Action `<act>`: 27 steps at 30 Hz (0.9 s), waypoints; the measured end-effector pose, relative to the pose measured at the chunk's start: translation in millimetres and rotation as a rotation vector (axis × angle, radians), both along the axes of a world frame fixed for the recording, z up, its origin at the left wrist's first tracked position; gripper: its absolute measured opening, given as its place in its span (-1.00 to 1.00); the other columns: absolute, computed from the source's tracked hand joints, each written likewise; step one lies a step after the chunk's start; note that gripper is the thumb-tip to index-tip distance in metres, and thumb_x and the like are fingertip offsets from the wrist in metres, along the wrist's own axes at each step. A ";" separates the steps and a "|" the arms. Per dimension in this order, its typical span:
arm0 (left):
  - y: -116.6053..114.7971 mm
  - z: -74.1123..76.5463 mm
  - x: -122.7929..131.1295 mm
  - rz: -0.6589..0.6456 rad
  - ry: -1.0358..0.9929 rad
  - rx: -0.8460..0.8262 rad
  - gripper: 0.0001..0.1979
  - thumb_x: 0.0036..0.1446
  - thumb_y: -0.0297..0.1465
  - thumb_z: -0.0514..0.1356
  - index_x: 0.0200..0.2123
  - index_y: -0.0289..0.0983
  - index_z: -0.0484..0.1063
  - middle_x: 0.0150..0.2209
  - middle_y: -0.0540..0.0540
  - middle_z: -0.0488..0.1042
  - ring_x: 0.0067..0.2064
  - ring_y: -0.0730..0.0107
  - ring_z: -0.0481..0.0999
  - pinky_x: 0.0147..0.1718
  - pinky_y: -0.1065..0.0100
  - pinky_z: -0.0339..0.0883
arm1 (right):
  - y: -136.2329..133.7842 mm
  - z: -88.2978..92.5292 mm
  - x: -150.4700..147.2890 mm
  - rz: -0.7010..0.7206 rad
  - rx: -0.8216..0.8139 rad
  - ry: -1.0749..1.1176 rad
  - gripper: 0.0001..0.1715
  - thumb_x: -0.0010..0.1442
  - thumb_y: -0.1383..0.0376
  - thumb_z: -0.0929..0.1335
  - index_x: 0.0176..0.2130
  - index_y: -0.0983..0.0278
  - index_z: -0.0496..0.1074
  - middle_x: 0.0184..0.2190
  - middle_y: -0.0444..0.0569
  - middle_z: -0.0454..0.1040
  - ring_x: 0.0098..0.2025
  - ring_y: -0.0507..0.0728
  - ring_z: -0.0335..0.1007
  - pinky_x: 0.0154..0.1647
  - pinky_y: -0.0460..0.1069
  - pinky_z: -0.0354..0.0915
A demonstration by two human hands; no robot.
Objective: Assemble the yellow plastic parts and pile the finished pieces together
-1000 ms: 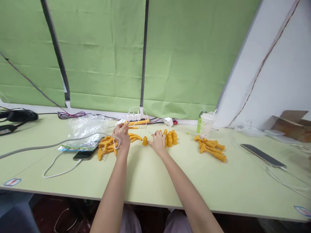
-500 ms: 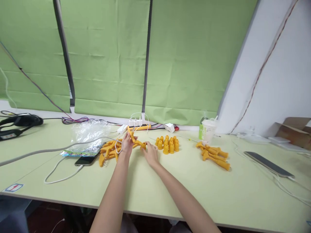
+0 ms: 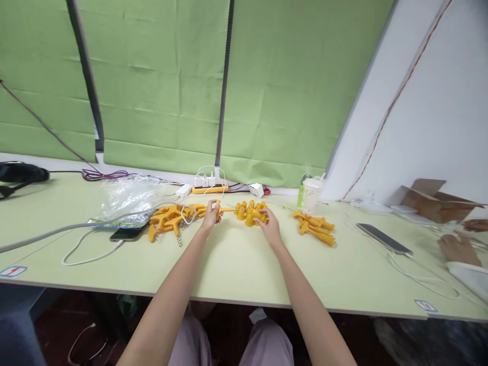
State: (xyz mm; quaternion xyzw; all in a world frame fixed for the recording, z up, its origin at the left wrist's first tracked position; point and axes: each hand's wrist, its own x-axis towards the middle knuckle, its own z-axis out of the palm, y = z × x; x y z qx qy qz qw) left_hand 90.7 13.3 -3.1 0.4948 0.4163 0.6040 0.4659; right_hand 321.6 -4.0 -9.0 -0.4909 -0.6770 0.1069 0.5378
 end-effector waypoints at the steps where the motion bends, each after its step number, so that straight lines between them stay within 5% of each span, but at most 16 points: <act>1: 0.4 -1.5 0.2 0.002 0.013 0.012 -0.61 0.13 -0.03 0.07 -0.16 -0.19 0.12 -0.65 0.20 0.25 -0.75 0.62 0.17 -0.72 0.57 -0.10 | -0.7 0.0 -0.2 0.020 0.010 -0.042 -0.65 0.05 0.11 0.34 -0.19 0.24 0.40 -0.14 0.04 0.46 -0.14 0.18 0.36 -0.09 0.10 0.29; 8: 5.7 -5.6 3.2 -0.029 0.076 0.047 -0.55 0.09 -0.01 0.10 -0.14 -0.20 0.13 -0.64 0.19 0.31 -0.76 0.60 0.22 -0.74 0.56 -0.07 | -5.6 4.5 -0.4 0.017 -0.019 -0.149 -0.68 0.11 0.13 0.31 -0.15 0.15 0.50 -0.10 -0.01 0.46 -0.04 0.21 0.38 0.02 0.15 0.27; 13: 1.6 -5.1 11.6 -0.129 0.163 0.071 -0.61 0.11 -0.07 0.11 -0.14 -0.21 0.16 -0.62 0.15 0.34 -0.74 0.60 0.25 -0.74 0.56 -0.05 | -9.2 3.5 -8.1 0.166 -0.071 -0.195 -0.66 0.10 0.18 0.32 -0.11 0.17 0.48 -0.11 0.03 0.46 -0.05 0.21 0.39 -0.03 0.14 0.31; 19: 0.1 -1.1 12.2 -0.151 0.125 0.088 -0.59 0.12 -0.07 0.10 -0.11 -0.21 0.13 -0.61 0.15 0.34 -0.72 0.57 0.27 -0.73 0.55 -0.02 | -3.8 -2.4 -15.5 0.170 -0.138 0.048 -0.61 0.05 0.12 0.36 -0.13 0.21 0.35 -0.13 0.05 0.46 -0.29 0.14 0.44 -0.22 0.09 0.38; 27: 0.1 -2.4 4.3 -0.110 0.136 0.115 -0.56 0.10 -0.05 0.11 -0.09 -0.22 0.14 -0.59 0.14 0.35 -0.70 0.58 0.27 -0.72 0.53 0.01 | -1.8 3.2 -16.1 0.466 -0.293 0.236 -0.32 -0.11 0.10 0.48 0.01 0.20 0.35 -0.03 0.09 0.45 -0.07 0.20 0.47 -0.03 0.11 0.38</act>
